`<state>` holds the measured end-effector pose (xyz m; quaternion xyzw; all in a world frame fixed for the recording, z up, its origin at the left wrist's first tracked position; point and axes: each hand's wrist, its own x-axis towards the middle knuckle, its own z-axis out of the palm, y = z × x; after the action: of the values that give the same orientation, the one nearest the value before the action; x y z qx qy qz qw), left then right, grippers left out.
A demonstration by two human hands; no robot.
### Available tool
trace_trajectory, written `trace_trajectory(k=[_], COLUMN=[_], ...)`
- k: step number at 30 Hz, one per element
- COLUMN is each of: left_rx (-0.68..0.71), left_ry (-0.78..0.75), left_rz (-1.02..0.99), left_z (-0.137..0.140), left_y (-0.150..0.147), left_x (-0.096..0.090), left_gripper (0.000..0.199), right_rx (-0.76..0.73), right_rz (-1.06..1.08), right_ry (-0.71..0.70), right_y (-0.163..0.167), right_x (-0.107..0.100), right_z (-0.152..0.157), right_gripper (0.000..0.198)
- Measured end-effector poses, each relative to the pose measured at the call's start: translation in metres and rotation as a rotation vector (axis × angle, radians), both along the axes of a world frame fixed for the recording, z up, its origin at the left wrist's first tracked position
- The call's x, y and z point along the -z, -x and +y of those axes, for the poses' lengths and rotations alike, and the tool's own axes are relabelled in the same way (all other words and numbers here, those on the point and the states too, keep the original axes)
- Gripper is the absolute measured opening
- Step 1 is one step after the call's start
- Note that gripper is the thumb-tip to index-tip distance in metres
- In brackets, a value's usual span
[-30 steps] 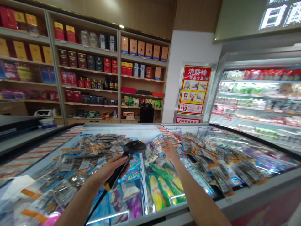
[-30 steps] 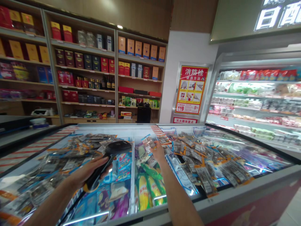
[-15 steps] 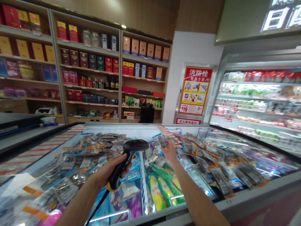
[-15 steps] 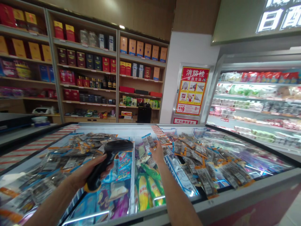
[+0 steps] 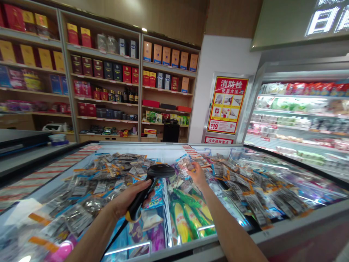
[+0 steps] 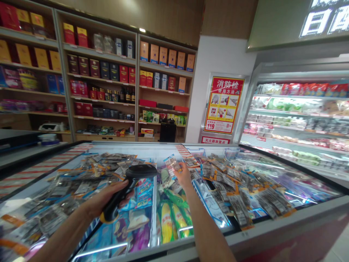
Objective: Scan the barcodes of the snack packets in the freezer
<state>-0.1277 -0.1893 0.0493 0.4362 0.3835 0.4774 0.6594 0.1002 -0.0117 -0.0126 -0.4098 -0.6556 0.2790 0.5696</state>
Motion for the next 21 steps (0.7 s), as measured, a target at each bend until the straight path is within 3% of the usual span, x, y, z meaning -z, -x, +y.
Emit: trace_trajectory(k=[4,12,21], left_rx=[-0.079,-0.134,-0.093], left_ry=[0.006,-0.018,-0.112], left_rz=[0.095,0.238,0.408], left_z=[0.000,0.003,0.003], left_y=[0.003,0.015,0.013], left_x=[-0.002,-0.001,0.001], left_gripper=[0.032,0.032,0.032], right_rx=[0.020,-0.139,-0.329], right_rz=[-0.019,0.113,0.160], right_ry=[0.051,0.314,0.361], right_y=[-0.001,-0.006,-0.009], right_x=[-0.010,-0.034,-0.030], right_z=[-0.009,-0.030,-0.026], right_gripper=[0.035,0.038,0.035])
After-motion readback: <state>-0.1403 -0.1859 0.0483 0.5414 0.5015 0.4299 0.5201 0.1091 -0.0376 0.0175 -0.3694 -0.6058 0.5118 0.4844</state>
